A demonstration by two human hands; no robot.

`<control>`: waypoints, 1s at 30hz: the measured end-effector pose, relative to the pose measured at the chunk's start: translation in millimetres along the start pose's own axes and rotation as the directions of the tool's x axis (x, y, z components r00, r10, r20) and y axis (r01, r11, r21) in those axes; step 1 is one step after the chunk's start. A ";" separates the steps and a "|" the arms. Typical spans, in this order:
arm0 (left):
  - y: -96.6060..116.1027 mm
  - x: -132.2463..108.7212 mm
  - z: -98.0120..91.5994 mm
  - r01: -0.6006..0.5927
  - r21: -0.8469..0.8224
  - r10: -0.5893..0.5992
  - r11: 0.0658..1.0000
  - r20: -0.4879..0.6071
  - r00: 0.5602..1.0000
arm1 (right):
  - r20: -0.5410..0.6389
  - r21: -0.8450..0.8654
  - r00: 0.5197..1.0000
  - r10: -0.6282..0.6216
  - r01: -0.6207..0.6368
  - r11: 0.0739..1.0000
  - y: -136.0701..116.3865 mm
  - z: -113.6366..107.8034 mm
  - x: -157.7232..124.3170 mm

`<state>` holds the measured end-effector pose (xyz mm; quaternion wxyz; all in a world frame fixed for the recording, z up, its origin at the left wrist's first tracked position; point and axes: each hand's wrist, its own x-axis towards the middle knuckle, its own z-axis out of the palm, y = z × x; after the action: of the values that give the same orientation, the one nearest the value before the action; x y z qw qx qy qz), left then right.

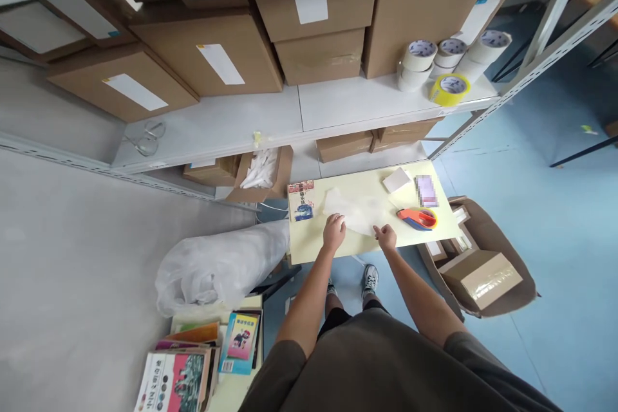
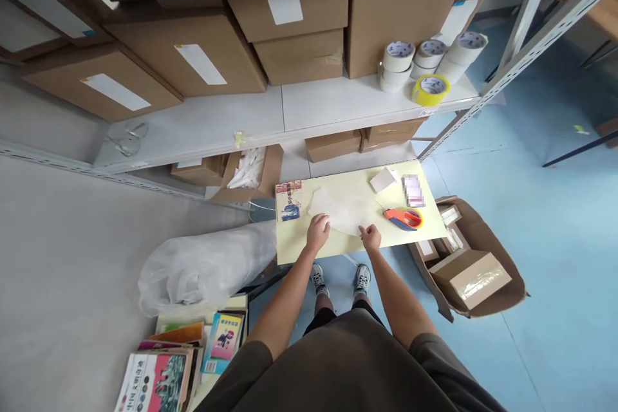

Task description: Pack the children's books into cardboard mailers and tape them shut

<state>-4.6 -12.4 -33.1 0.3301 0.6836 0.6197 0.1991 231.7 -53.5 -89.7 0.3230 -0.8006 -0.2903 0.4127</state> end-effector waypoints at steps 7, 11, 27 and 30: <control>-31.5 -3.9 39.1 0.250 0.175 -0.278 0.952 0.158 0.948 | 0.093 -0.212 0.990 -0.105 0.122 0.970 29.9 -25.4 22.6; -41.9 -36.6 53.2 0.325 0.229 -0.357 0.918 0.116 0.927 | 0.098 -0.321 0.994 -0.043 0.072 0.944 30.2 -30.7 31.9; -48.5 -67.4 46.0 0.317 0.120 -0.324 0.941 0.038 0.945 | 0.543 -0.688 0.823 -0.169 0.551 0.473 7.2 25.3 8.1; -57.1 -71.6 21.7 0.256 0.077 -0.259 0.964 0.038 0.965 | 0.532 -0.664 0.815 -0.228 0.569 0.485 -9.0 29.0 3.3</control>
<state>-41.6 -86.1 -78.5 0.3432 0.6132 0.7020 0.1156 206.9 -37.5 -97.6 -0.0449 -0.6705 -0.6804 0.2925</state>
